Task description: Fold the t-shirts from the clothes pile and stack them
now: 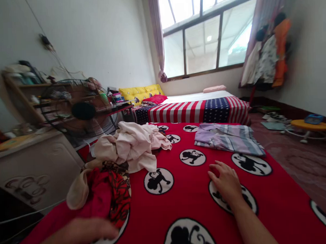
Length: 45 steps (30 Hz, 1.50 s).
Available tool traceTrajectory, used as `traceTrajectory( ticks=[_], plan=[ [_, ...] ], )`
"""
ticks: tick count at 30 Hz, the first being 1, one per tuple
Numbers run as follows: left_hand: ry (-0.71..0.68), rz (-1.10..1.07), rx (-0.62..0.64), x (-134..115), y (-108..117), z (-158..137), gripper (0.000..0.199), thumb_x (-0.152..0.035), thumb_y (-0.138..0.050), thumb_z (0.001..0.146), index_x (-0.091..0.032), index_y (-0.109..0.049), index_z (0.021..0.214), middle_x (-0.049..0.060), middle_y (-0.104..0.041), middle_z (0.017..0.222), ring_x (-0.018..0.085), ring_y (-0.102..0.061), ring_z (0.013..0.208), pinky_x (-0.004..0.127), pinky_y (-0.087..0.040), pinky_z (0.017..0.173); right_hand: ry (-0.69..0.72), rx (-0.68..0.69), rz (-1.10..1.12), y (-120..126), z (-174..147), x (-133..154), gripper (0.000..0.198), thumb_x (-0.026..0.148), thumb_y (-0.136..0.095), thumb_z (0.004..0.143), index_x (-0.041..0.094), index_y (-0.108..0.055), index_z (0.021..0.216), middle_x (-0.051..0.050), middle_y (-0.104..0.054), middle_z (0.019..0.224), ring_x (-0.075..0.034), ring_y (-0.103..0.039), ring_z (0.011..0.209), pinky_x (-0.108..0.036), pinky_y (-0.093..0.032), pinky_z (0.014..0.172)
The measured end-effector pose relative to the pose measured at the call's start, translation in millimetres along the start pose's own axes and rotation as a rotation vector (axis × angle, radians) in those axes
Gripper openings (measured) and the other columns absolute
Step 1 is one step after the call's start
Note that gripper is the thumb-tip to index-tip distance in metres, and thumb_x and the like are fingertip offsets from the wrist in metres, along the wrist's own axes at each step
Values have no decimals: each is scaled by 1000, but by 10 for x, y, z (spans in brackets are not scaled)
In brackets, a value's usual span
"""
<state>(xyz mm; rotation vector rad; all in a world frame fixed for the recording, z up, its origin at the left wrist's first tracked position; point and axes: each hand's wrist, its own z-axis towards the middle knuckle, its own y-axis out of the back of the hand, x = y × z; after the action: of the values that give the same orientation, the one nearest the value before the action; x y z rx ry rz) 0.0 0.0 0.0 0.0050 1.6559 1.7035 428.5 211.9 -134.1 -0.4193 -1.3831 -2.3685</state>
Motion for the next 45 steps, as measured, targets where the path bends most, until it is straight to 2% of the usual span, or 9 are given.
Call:
traceTrajectory(
  ticks=[5,11,16,20,23,29,34,38,45],
  plan=[
    [235,365,-399,654,512,1126,59,-49,-58,76,-21,-57,128,10,-58,131,30,-51,123,43,-38,106,-17,15,35,20,-13,12,34,42,-53,75,24,-70,97,-8,-62,123,-28,-54,116,-46,-38,99],
    [507,560,-368,1201,445,1743,68,-54,-59,74,-13,-55,129,18,-58,127,34,-56,114,41,-45,93,-32,18,68,37,-26,36,33,42,-52,75,24,-70,95,-8,-62,122,-28,-53,117,-47,-37,100],
    [533,392,-598,1148,568,1916,34,-36,-55,79,-19,-71,103,9,-72,94,27,-65,91,32,-48,78,-40,11,69,65,-36,70,33,41,-52,74,23,-71,95,-8,-63,122,-28,-54,117,-47,-37,100],
    [249,0,-1054,545,767,2197,36,-28,-52,81,-13,-69,109,8,-72,97,21,-65,86,29,-50,78,-49,6,145,87,-31,114,31,40,-53,74,22,-72,91,-9,-64,120,-30,-54,116,-49,-35,102],
    [-181,-144,-943,-138,484,2357,33,-24,-51,84,-17,-67,113,6,-69,108,20,-62,101,32,-48,91,-108,-44,383,154,-41,170,35,48,-55,75,22,-71,91,-10,-66,118,-30,-56,115,-49,-36,103],
    [-584,-226,107,-646,-910,2285,37,-37,-65,82,-24,-67,116,7,-56,134,26,-51,123,37,-40,106,-390,38,1146,409,-139,239,64,69,-39,84,19,-61,118,-11,-69,113,-27,-66,99,-41,-52,84],
    [-420,-80,18,-519,-1346,2056,41,-48,-66,77,-40,-65,117,-1,-58,132,33,-48,125,52,-26,113,-345,115,1029,425,-132,194,59,62,-64,72,19,-64,114,-10,-68,116,-27,-64,103,-37,-53,83],
    [-234,-327,-41,-554,-1373,1979,48,-57,-61,78,-40,-61,122,2,-62,125,29,-57,114,44,-45,101,-347,117,850,430,-98,240,52,55,-73,63,17,-70,98,-8,-73,93,-27,-66,84,-35,-53,71],
    [-43,-445,-666,-289,-1359,2133,49,-34,-46,92,-26,-40,139,9,-53,134,25,-50,124,42,-41,107,-466,-804,684,866,-69,396,36,47,-68,72,16,-68,90,-3,-65,80,-18,-57,74,-28,-46,66]
  ],
)
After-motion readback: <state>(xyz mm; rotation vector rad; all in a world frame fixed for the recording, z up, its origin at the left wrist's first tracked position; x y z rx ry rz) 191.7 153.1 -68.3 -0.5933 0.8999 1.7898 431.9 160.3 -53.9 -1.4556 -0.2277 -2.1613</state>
